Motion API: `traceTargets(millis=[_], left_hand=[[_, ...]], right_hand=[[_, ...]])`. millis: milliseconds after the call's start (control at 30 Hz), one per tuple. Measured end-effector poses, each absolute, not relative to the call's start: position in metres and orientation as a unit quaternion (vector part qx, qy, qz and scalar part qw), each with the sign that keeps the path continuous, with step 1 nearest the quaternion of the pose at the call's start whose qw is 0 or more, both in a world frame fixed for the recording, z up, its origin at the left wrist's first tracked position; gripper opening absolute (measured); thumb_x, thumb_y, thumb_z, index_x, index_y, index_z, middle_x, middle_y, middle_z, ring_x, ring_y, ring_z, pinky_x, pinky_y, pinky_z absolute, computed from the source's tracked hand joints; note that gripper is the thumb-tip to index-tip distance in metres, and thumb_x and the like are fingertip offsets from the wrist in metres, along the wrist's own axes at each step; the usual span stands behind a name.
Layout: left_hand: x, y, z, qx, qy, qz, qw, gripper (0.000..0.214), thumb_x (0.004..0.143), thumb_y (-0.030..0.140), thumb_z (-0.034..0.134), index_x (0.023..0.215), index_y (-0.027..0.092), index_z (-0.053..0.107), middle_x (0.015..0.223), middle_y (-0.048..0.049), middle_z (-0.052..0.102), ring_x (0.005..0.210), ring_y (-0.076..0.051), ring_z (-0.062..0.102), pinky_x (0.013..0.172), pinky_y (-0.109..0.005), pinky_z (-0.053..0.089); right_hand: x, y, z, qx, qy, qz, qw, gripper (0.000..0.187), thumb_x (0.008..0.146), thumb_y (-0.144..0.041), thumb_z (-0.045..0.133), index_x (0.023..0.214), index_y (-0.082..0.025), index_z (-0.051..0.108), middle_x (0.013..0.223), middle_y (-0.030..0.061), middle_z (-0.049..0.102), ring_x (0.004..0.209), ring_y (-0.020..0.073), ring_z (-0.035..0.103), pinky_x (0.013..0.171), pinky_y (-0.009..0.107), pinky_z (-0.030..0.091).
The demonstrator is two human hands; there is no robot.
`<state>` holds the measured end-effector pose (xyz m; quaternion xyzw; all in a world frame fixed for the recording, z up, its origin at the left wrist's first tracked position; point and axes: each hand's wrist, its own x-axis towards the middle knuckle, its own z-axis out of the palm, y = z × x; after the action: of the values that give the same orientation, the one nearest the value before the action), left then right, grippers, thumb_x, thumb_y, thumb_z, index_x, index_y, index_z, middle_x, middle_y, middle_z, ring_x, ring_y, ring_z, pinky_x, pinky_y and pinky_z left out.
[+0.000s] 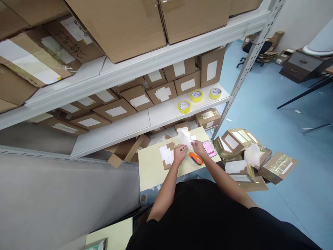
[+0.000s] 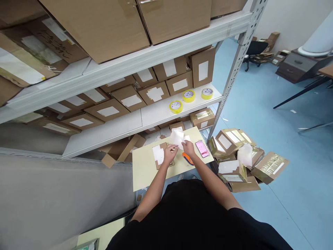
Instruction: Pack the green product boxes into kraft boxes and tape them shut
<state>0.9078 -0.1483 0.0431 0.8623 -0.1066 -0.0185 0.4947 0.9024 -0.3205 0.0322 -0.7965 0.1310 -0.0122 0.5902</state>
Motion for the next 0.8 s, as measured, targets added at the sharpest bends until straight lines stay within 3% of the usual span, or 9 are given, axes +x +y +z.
traceTargets(millis=[67,167,267,367,500,633,700,800], left_hand=[[0.920,-0.141,0.050,0.875,-0.084,-0.011,0.478,0.031,0.089,0.023,0.064,0.117,0.022,0.079,0.119,-0.0087,0.072,0.078,-0.016,0.066,0.079,-0.031,0.057],[0.948,-0.134,0.063,0.886,-0.130,-0.061,0.441,0.062,0.083,0.013,0.062,0.144,0.025,0.065,0.141,-0.0090,0.065,0.070,-0.012,0.062,0.083,-0.031,0.057],[0.977,-0.136,0.073,0.872,-0.224,-0.163,0.402,0.081,0.074,0.006,0.060,0.153,0.026,0.056,0.140,-0.0080,0.068,0.073,-0.013,0.063,0.084,-0.029,0.057],[0.994,-0.144,0.078,0.855,-0.292,-0.226,0.363,0.073,0.068,0.006,0.061,0.138,0.024,0.070,0.138,-0.0077,0.068,0.074,-0.013,0.064,0.083,-0.029,0.056],[1.001,-0.155,0.075,0.837,-0.321,-0.251,0.365,0.041,0.067,0.011,0.065,0.104,0.021,0.082,0.141,-0.0098,0.065,0.074,-0.013,0.065,0.079,-0.030,0.056],[1.000,-0.159,0.070,0.826,-0.278,-0.283,0.399,0.020,0.070,0.022,0.073,0.087,0.018,0.081,0.098,-0.0060,0.078,0.069,-0.016,0.064,0.071,-0.028,0.053],[0.999,-0.156,0.069,0.821,-0.257,-0.293,0.417,0.019,0.070,0.032,0.077,0.082,0.019,0.080,0.078,-0.0020,0.075,0.068,-0.017,0.064,0.067,-0.027,0.051],[0.998,-0.151,0.068,0.810,-0.236,-0.306,0.442,0.028,0.070,0.045,0.080,0.078,0.019,0.079,0.069,-0.0007,0.072,0.065,-0.017,0.064,0.064,-0.027,0.050]], right_hand=[[0.901,-0.336,0.036,-0.812,0.112,-0.008,0.573,0.045,0.088,-0.064,0.053,0.066,-0.025,0.050,0.059,0.0004,0.052,0.060,0.0190,0.047,0.058,0.030,0.034],[0.900,-0.357,0.046,-0.820,0.048,0.027,0.570,0.045,0.089,-0.063,0.052,0.066,-0.024,0.049,0.059,-0.0013,0.048,0.059,0.0176,0.043,0.057,0.029,0.031],[0.899,-0.374,0.058,-0.826,-0.022,0.072,0.559,0.044,0.090,-0.062,0.053,0.069,-0.023,0.054,0.060,-0.0023,0.047,0.060,0.0165,0.041,0.059,0.028,0.030],[0.899,-0.387,0.069,-0.827,-0.066,0.104,0.549,0.046,0.090,-0.063,0.053,0.070,-0.021,0.057,0.060,-0.0028,0.048,0.061,0.0156,0.040,0.060,0.027,0.029],[0.897,-0.396,0.074,-0.825,-0.072,0.107,0.550,0.046,0.090,-0.061,0.056,0.068,-0.021,0.059,0.059,-0.0032,0.049,0.060,0.0151,0.040,0.059,0.027,0.028],[0.895,-0.403,0.070,-0.820,-0.027,0.046,0.569,0.045,0.089,-0.060,0.059,0.064,-0.022,0.056,0.060,-0.0027,0.050,0.060,0.0157,0.041,0.058,0.028,0.030],[0.895,-0.407,0.068,-0.820,0.003,0.022,0.571,0.045,0.088,-0.060,0.061,0.063,-0.023,0.053,0.060,-0.0022,0.050,0.061,0.0163,0.042,0.058,0.028,0.031],[0.895,-0.410,0.068,-0.817,0.034,0.013,0.575,0.047,0.085,-0.063,0.061,0.062,-0.024,0.050,0.059,-0.0017,0.050,0.061,0.0170,0.043,0.059,0.028,0.032]])
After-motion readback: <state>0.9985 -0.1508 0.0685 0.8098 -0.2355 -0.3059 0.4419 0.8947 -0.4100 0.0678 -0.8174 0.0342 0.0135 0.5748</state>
